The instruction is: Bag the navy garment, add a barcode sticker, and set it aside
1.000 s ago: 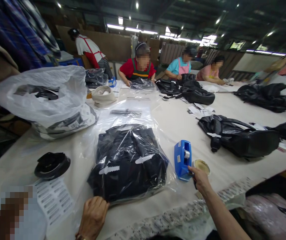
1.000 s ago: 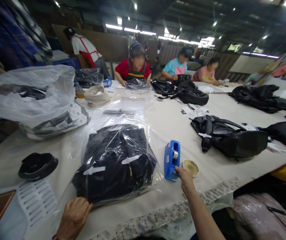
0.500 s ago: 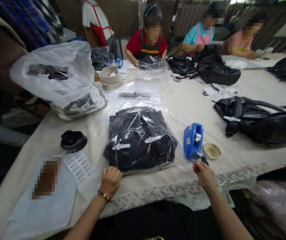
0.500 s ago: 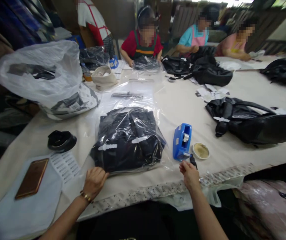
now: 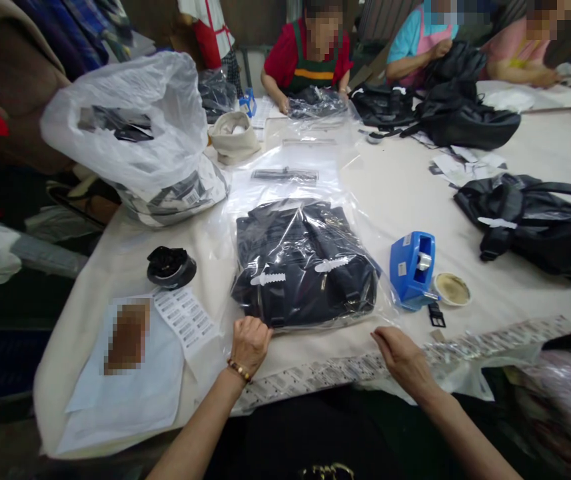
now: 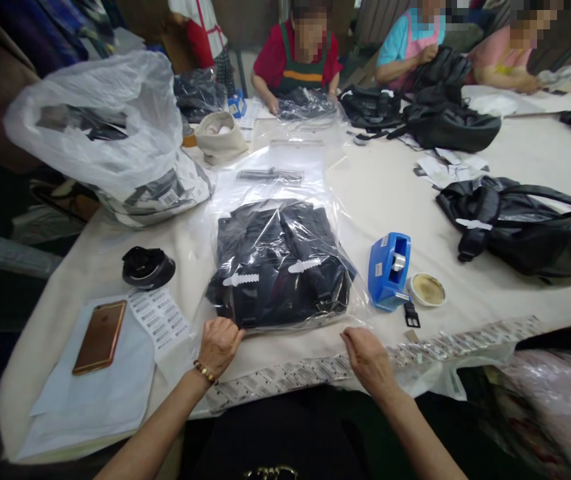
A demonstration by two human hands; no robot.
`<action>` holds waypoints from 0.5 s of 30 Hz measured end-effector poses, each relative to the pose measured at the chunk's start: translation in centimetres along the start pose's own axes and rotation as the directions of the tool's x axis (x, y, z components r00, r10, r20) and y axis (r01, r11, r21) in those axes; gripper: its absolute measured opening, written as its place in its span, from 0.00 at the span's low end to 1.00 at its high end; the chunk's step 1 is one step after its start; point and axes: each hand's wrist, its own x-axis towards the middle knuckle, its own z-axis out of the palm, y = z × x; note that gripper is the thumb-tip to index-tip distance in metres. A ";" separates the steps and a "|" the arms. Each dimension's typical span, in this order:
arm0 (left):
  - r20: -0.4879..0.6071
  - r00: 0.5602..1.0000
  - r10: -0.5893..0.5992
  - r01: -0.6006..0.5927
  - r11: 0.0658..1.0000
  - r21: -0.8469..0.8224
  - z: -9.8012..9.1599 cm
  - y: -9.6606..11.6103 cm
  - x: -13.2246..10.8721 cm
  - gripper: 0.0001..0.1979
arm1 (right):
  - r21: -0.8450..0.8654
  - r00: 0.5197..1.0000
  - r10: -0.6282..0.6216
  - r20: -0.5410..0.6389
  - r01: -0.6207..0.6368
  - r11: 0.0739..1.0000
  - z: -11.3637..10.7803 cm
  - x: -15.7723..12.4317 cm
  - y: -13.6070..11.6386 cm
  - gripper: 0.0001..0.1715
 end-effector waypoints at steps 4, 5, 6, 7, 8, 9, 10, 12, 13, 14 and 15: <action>-0.001 1.000 -0.004 0.004 0.999 -0.032 0.2 -0.1 0.0 0.12 | -0.214 0.852 -0.461 0.246 0.512 0.832 3.6 0.9 -6.7 0.11; 0.000 1.000 -0.009 0.009 0.999 -0.040 0.3 -0.2 -0.1 0.12 | -0.242 0.802 -0.522 0.289 0.589 0.771 4.4 1.0 -8.2 0.10; 0.001 1.000 -0.014 0.014 0.999 -0.048 0.4 -0.2 -0.1 0.11 | -0.256 0.771 -0.555 0.312 0.631 0.732 5.2 1.2 -9.5 0.10; 0.002 1.000 -0.018 0.018 0.998 -0.057 0.4 -0.2 -0.1 0.11 | -0.263 0.752 -0.573 0.327 0.655 0.709 5.9 1.5 -10.7 0.10; 0.002 1.000 -0.022 0.023 0.998 -0.067 0.5 -0.2 -0.1 0.11 | -0.271 0.739 -0.582 0.340 0.669 0.692 6.5 1.7 -11.6 0.11; 0.002 1.000 -0.027 0.027 0.997 -0.078 0.6 -0.2 -0.1 0.11 | -0.285 0.726 -0.590 0.353 0.684 0.671 7.0 2.0 -12.4 0.11; 0.002 0.999 -0.032 0.032 0.996 -0.089 0.7 -0.2 -0.2 0.11 | -0.301 0.715 -0.597 0.364 0.697 0.651 7.5 2.3 -13.1 0.11; 0.000 0.999 -0.044 0.044 0.993 -0.110 0.9 -0.3 -0.2 0.11 | -0.331 0.695 -0.607 0.385 0.718 0.613 8.2 2.9 -13.9 0.11; -0.001 0.999 -0.050 0.049 0.992 -0.120 1.0 -0.3 -0.3 0.11 | -0.345 0.687 -0.611 0.393 0.726 0.595 8.5 3.1 -14.2 0.10; -0.002 0.998 -0.055 0.054 0.990 -0.129 1.1 -0.3 -0.3 0.11 | -0.359 0.680 -0.615 0.400 0.733 0.578 8.8 3.3 -14.4 0.10; -0.001 0.998 -0.058 0.057 0.989 -0.138 1.2 -0.3 -0.3 0.11 | -0.372 0.673 -0.618 0.406 0.739 0.561 9.0 3.5 -14.5 0.10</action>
